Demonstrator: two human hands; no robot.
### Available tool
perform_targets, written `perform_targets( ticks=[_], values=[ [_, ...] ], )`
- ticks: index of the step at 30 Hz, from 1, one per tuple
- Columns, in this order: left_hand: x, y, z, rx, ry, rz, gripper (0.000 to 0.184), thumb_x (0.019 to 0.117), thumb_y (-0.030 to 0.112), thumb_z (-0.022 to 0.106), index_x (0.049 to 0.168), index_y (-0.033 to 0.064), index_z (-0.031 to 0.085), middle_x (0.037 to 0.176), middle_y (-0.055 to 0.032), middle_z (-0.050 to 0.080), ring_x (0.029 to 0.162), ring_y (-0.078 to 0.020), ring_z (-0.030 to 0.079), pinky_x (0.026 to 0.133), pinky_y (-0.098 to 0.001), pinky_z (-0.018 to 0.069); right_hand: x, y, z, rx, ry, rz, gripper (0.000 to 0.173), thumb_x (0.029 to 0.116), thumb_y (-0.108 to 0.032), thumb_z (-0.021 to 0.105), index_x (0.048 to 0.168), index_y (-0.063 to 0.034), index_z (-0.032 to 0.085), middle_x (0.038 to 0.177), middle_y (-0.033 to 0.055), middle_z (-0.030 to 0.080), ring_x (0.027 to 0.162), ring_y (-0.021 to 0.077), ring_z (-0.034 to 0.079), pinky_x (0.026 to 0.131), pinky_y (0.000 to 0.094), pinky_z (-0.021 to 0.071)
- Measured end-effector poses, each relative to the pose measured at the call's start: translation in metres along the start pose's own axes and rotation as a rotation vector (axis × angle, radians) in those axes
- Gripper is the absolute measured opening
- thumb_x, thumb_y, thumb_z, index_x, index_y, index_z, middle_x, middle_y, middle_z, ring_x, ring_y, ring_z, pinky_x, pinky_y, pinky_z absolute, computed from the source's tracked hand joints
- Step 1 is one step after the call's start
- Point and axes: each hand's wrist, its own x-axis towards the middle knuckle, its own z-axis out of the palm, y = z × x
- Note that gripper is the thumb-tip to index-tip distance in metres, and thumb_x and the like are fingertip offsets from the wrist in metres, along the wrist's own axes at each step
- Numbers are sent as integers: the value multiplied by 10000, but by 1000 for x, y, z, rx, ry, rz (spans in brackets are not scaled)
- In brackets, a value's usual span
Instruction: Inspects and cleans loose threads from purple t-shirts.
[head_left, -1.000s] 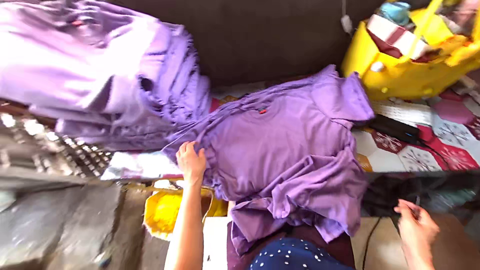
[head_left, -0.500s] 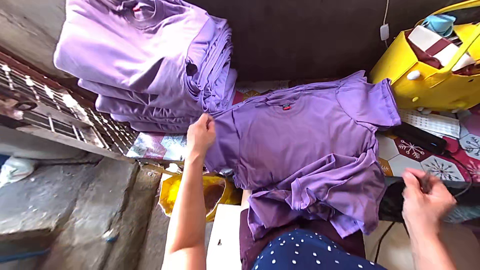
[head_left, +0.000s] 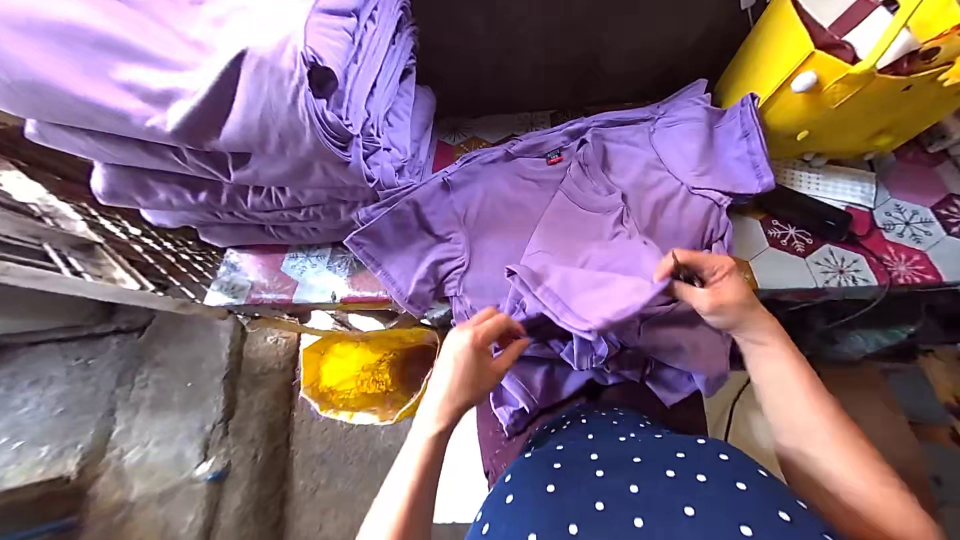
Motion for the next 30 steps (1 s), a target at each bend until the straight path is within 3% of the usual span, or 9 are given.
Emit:
perform_targets(
  ticks=[3,7,10,13,15,16,21,25,30],
  values=[
    [-41,-16,46,-235,-84,-420,212,966,192,686,1058,9,739,940,-93,751,836,-158,722,818,-381,589,-48,15,-9,-308,-9,387,205,931,43,596,1085,49,732,1085,204,721,944,275,696,871,468,563],
    [-40,-8,94,-683,339,-599,209,940,6,666,1125,-85,630,1006,-102,717,791,-100,721,723,-274,622,-51,-16,35,-343,246,268,173,946,-78,658,1023,61,728,1001,193,711,828,203,681,761,357,575],
    [-21,-19,107,-499,546,-502,418,872,42,759,1217,-96,566,1130,-175,639,716,-91,669,646,-240,591,-35,-24,96,-330,226,46,423,840,-302,823,1109,14,739,1081,179,705,831,240,700,691,406,596],
    [0,-22,98,-344,493,-508,527,855,134,799,1286,-31,543,802,-69,656,547,-42,575,577,-233,531,-10,-20,147,-454,92,-1,755,752,-434,876,1346,-29,645,1284,212,647,723,306,709,564,485,579],
    [11,-25,93,-296,387,-544,525,861,156,804,1304,12,561,818,-76,670,539,-79,580,587,-278,538,8,-10,159,-384,-15,143,492,835,-238,819,1261,-32,687,1223,180,685,821,339,722,685,540,589],
    [16,-28,91,-284,338,-561,510,871,174,804,1302,22,578,1000,-124,658,592,-109,604,624,-304,563,17,-6,158,-278,-10,230,313,862,-139,774,1140,-3,727,1094,166,724,853,324,719,753,541,584],
    [26,-33,96,-205,379,-571,434,837,256,847,1169,38,672,1148,-159,598,695,-160,601,656,-338,540,40,5,125,143,103,659,191,1000,-113,612,1130,16,668,902,145,649,789,215,600,730,439,503],
    [31,-38,114,-226,574,-408,110,842,133,816,929,72,789,1071,-117,602,693,-55,540,626,-182,472,34,-9,112,-65,257,416,405,996,-280,683,1265,8,591,1127,172,683,886,249,667,767,450,550],
    [22,-40,112,-459,654,-341,89,897,30,733,966,-16,764,1120,-142,692,742,-61,684,654,-208,597,8,-65,131,310,29,271,339,1089,-211,361,1082,-16,638,797,-52,559,604,-13,443,561,176,394]
  ],
)
